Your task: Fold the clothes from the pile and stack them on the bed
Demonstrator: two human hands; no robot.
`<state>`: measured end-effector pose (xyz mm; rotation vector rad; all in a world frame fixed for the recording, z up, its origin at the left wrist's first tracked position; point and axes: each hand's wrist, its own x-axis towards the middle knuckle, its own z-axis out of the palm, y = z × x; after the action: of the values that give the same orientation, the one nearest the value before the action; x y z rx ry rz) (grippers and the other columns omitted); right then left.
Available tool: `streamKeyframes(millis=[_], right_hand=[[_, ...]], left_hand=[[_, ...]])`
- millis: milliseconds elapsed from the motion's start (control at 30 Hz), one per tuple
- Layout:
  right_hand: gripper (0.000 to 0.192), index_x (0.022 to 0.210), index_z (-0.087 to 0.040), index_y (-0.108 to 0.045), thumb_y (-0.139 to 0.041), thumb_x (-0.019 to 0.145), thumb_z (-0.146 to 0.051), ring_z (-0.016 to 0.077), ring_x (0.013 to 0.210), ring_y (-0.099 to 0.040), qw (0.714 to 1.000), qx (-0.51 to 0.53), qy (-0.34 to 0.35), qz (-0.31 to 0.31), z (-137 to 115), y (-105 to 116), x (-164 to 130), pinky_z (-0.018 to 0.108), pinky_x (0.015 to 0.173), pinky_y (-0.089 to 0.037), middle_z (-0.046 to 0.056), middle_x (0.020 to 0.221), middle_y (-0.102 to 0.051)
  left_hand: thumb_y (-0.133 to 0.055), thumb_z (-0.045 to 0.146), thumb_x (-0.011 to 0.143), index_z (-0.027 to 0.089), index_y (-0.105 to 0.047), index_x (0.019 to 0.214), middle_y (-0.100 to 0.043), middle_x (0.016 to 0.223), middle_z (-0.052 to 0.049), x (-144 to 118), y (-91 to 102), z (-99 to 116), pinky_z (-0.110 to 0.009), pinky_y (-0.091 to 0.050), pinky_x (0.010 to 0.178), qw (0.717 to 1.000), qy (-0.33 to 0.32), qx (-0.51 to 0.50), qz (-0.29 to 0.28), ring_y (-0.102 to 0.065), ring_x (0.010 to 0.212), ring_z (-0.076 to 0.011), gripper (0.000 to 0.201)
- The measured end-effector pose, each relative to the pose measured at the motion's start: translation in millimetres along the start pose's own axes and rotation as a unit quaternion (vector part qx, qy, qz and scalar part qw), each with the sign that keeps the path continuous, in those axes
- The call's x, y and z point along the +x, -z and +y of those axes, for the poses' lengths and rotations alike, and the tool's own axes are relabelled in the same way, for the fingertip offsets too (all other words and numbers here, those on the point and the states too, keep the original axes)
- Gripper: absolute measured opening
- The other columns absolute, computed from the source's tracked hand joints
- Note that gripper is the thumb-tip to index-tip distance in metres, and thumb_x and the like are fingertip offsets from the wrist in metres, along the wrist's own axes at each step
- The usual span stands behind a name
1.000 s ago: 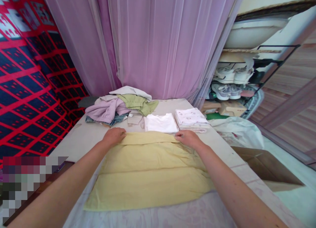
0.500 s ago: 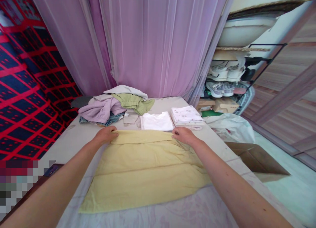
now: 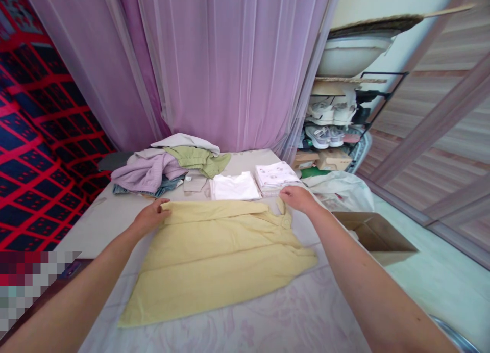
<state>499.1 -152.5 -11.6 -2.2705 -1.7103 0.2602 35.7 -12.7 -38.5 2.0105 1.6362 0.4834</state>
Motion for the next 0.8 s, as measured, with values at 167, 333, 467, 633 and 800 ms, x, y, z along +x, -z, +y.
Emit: streamKeyframes(millis=[167, 333, 467, 633, 800], right_hand=[[0.025, 0.085, -0.020, -0.073, -0.057, 0.077, -0.037, 0.0202, 0.080, -0.063, 0.996, 0.005, -0.082, -0.017, 27, -14, -17, 0.025, 0.063, -0.040, 0.007, 0.090, -0.072], [0.036, 0.106, -0.022, -0.068, -0.064, 0.072, -0.033, 0.0168, 0.077, -0.062, 0.994, 0.071, -0.079, -0.019, 24, -30, -15, 0.023, 0.063, -0.040, 0.002, 0.086, -0.071], [0.017, 0.075, -0.023, -0.071, -0.070, 0.058, -0.022, 0.0157, 0.070, -0.058, 0.988, 0.136, -0.072, -0.017, 15, -33, -5, 0.023, 0.061, -0.036, -0.003, 0.065, -0.065], [0.011, 0.048, -0.020, -0.055, -0.064, 0.054, -0.020, 0.0149, 0.063, -0.053, 0.958, 0.268, -0.101, 0.020, 13, -33, -7, 0.023, 0.057, -0.035, -0.004, 0.050, -0.053], [0.018, 0.068, -0.022, -0.056, -0.053, 0.063, -0.039, 0.0159, 0.068, -0.059, 0.885, 0.430, -0.153, 0.091, 28, -25, -27, 0.026, 0.060, -0.044, 0.000, 0.067, -0.063]], left_hand=[[-0.047, 0.037, 0.075, 0.018, -0.050, 0.129, -0.067, 0.086, -0.003, -2, -6.9, 8, -0.028, -0.045, 0.061, 0.991, 0.053, 0.124, 0.022, -0.064, 0.076, -0.0212, 0.057], [-0.049, 0.029, 0.076, 0.014, -0.041, 0.138, -0.061, 0.122, -0.012, -8, -15.2, 19, -0.033, -0.047, 0.084, 0.978, 0.024, 0.201, 0.046, -0.060, 0.106, -0.0271, 0.064], [-0.050, 0.028, 0.078, 0.010, -0.038, 0.139, -0.058, 0.127, -0.015, -12, -19.2, 20, -0.034, -0.044, 0.094, 0.973, 0.004, 0.226, 0.043, -0.056, 0.115, -0.0270, 0.065], [-0.050, 0.030, 0.080, 0.010, -0.034, 0.142, -0.059, 0.125, -0.014, -17, -22.6, 16, -0.032, -0.045, 0.092, 0.980, 0.015, 0.196, 0.041, -0.059, 0.110, -0.0250, 0.067], [-0.051, 0.036, 0.080, 0.011, -0.036, 0.141, -0.062, 0.119, -0.012, -22, -27.9, 9, -0.032, -0.047, 0.089, 0.986, 0.018, 0.147, 0.076, -0.060, 0.105, -0.0247, 0.067]])
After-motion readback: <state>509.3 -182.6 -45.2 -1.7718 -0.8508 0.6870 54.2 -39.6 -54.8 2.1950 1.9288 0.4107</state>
